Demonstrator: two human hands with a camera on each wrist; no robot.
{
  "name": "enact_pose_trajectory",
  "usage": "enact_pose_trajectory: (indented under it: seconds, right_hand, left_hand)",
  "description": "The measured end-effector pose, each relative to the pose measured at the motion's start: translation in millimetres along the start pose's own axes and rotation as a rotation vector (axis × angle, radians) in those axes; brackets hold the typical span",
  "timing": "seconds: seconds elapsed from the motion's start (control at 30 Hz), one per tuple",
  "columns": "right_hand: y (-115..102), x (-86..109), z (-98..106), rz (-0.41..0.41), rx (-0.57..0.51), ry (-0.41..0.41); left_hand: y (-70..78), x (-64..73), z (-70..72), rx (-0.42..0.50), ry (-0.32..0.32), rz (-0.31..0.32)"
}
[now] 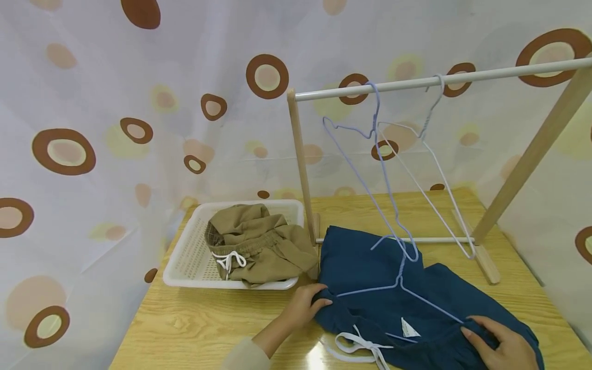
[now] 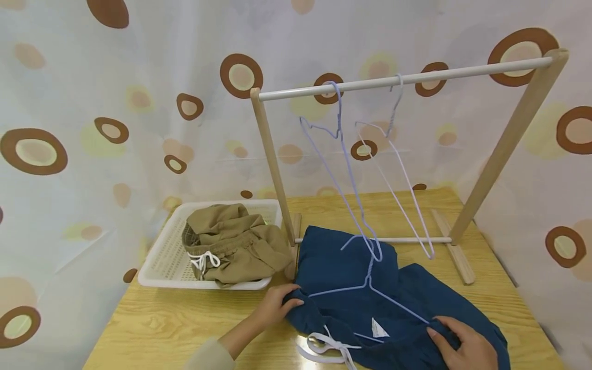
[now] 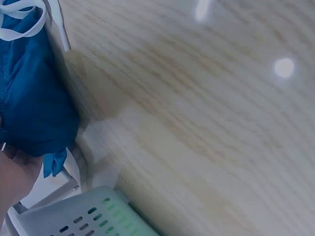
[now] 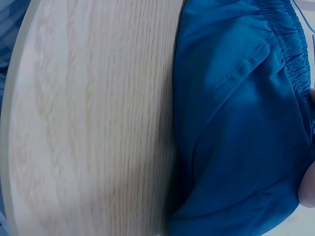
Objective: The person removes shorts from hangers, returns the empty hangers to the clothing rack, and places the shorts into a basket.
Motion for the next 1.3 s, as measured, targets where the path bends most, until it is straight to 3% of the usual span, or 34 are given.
enact_pose_trajectory:
  seconds: [0.27,0.5,0.87,1.0,1.13,1.3]
  right_hand:
    - [-14.5,-1.6,-9.0,0.053,0.0,-0.035]
    - [-30.5,-0.6,-4.3,0.158,-0.005,0.044]
    - [-46.7,-4.2,9.1,0.318,-0.047,0.147]
    - [-54.7,-6.1,15.5,0.457,-0.109,0.212]
    - [-64.2,-7.5,23.6,0.583,-0.162,0.27]
    - [-77.1,-8.1,34.2,0.648,-0.17,0.303]
  left_hand:
    - [-7.6,17.0,6.1,0.036,0.05,0.006]
    - [-7.5,24.0,11.5,0.048,0.083,0.021]
    - [9.9,21.4,18.5,-0.019,0.099,-0.037]
    - [16.3,19.0,20.3,-0.016,0.104,-0.056]
    - [19.7,15.3,22.8,-0.013,0.131,-0.062]
    - [27.9,11.3,30.6,-0.029,0.221,-0.113]
Point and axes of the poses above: each hand's wrist, its own x-axis away from the middle knuckle, its own z-axis out of the back of the hand, y = z × x, the point moved 5 cm from there along -x, towards the middle knuckle, and after that the axes turned 9 degrees about -x, right-handed, at the moved point
